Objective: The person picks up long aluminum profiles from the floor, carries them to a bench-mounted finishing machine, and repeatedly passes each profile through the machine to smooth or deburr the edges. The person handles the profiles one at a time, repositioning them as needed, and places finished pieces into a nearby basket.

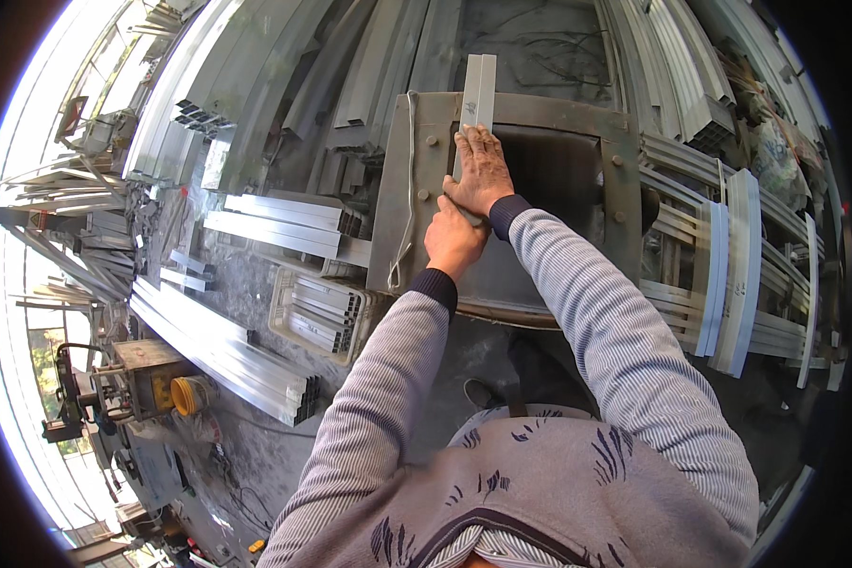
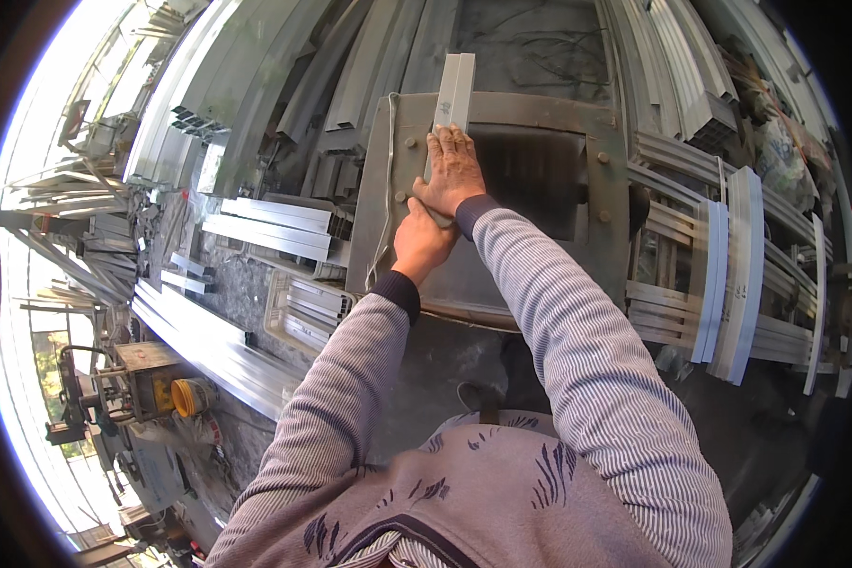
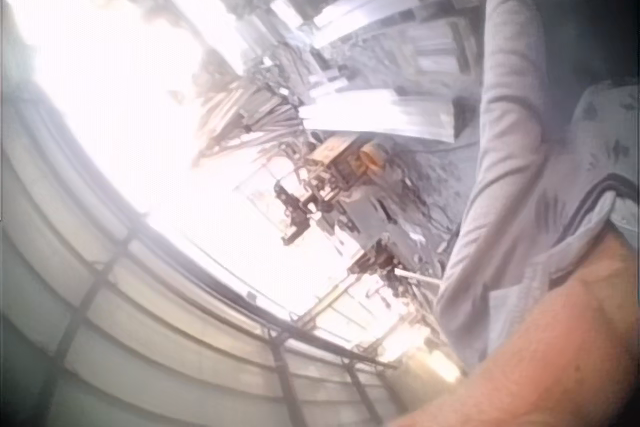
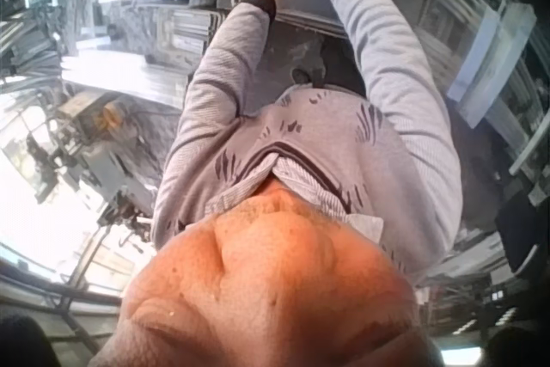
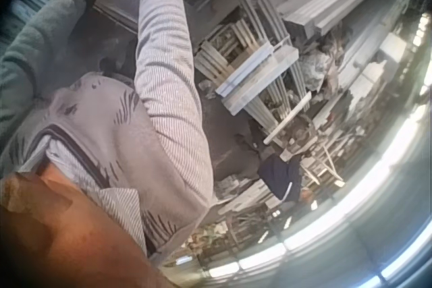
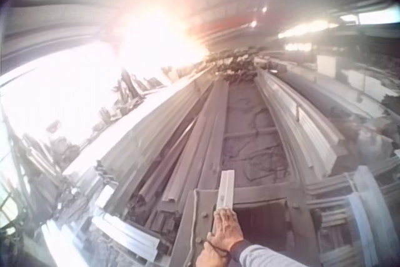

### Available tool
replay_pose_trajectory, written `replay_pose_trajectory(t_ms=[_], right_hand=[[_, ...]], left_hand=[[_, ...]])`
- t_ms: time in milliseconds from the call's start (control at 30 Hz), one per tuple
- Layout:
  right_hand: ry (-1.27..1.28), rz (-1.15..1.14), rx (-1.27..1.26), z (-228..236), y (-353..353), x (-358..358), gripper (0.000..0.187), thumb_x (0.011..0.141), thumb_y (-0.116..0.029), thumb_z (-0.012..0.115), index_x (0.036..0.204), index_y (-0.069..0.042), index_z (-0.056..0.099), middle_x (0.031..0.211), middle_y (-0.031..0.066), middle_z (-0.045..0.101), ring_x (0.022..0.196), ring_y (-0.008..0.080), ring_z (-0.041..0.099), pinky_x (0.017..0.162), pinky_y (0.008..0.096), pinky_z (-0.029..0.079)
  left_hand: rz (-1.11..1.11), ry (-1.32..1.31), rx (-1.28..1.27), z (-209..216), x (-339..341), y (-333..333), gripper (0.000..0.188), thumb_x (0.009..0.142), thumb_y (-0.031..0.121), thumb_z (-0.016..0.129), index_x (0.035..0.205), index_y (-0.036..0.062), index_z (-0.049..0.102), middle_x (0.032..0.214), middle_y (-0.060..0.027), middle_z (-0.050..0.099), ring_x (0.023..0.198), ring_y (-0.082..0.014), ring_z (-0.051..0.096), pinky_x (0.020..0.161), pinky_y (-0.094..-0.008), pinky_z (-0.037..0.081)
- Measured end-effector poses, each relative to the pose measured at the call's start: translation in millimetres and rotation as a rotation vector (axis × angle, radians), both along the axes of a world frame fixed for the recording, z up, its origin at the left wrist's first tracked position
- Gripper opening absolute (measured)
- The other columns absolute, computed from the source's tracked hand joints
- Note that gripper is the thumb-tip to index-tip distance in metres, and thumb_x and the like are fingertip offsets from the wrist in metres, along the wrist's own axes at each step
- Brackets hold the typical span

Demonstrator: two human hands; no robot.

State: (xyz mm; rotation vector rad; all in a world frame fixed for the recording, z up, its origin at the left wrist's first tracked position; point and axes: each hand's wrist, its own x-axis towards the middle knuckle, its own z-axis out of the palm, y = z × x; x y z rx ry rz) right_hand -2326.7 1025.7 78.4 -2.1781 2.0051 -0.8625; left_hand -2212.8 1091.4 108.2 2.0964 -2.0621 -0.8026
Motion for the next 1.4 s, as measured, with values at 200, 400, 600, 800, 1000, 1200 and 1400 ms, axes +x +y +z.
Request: replay_pose_trajectory(t_ms=[200,400,600,800,1000,1200,1400], right_hand=[[-0.049,0.071,-0.077,-9,57,26,0.081,0.078,-0.036,0.075,0.145,0.004,0.051,0.154,0.0226,0.044,0.15,0.0407,0.032,0.127,0.0502,0.024],[-0.049,0.109,0.013,-10,125,51,0.083,0.079,-0.035,0.075,0.147,0.004,0.048,0.157,0.0225,0.039,0.153,0.0412,0.027,0.128,0.0507,0.02],[-0.03,0.112,0.024,-11,185,71,0.085,0.079,-0.037,0.075,0.148,0.005,0.047,0.158,0.0219,0.037,0.153,0.0408,0.026,0.129,0.0506,0.019],[-0.003,0.105,0.064,-11,226,87,0.088,0.079,-0.039,0.076,0.148,0.006,0.046,0.159,0.0233,0.036,0.154,0.0415,0.025,0.129,0.0517,0.017],[-0.007,0.122,0.114,-14,269,106,0.092,0.077,-0.042,0.079,0.148,0.007,0.046,0.158,0.026,0.037,0.154,0.0441,0.024,0.129,0.0542,0.016],[-0.001,0.264,0.203,-11,304,109,0.081,0.075,-0.036,0.079,0.142,0.004,0.055,0.15,0.0276,0.047,0.145,0.0479,0.036,0.122,0.0585,0.027],[0.108,0.557,0.342,23,293,88,0.082,0.068,-0.018,0.077,0.145,-0.006,0.055,0.152,0.0228,0.046,0.147,0.0458,0.034,0.122,0.056,0.027]], left_hand=[[-0.007,0.089,-0.03,-12,29,59,0.091,0.08,0.045,0.082,0.139,-0.0068,0.037,0.108,-0.0319,0.071,0.104,-0.0489,0.069,0.088,-0.0543,0.055],[0.021,0.134,0.031,-16,55,129,0.09,0.083,0.041,0.081,0.144,-0.0057,0.034,0.113,-0.0336,0.069,0.107,-0.0495,0.068,0.09,-0.0544,0.055],[0.022,0.171,0.008,-25,78,188,0.09,0.083,0.042,0.081,0.142,-0.0064,0.035,0.112,-0.0333,0.069,0.105,-0.0498,0.068,0.09,-0.0544,0.056],[0.019,0.154,0.035,-35,96,224,0.082,0.083,0.041,0.081,0.135,-0.0067,0.039,0.112,-0.0336,0.068,0.104,-0.0496,0.069,0.088,-0.0539,0.057],[0.013,0.186,0.054,-33,119,268,0.077,0.082,0.037,0.081,0.133,-0.004,0.04,0.11,-0.0322,0.068,0.102,-0.0488,0.069,0.087,-0.0534,0.057],[0.028,0.105,0.115,-9,149,308,0.065,0.08,0.031,0.081,0.122,-0.0022,0.045,0.107,-0.0302,0.068,0.1,-0.0484,0.07,0.086,-0.053,0.058],[-0.025,0.04,0.071,21,185,326,0.06,0.076,0.028,0.082,0.116,-0.0008,0.049,0.101,-0.0284,0.069,0.094,-0.0464,0.071,0.082,-0.0523,0.059]])
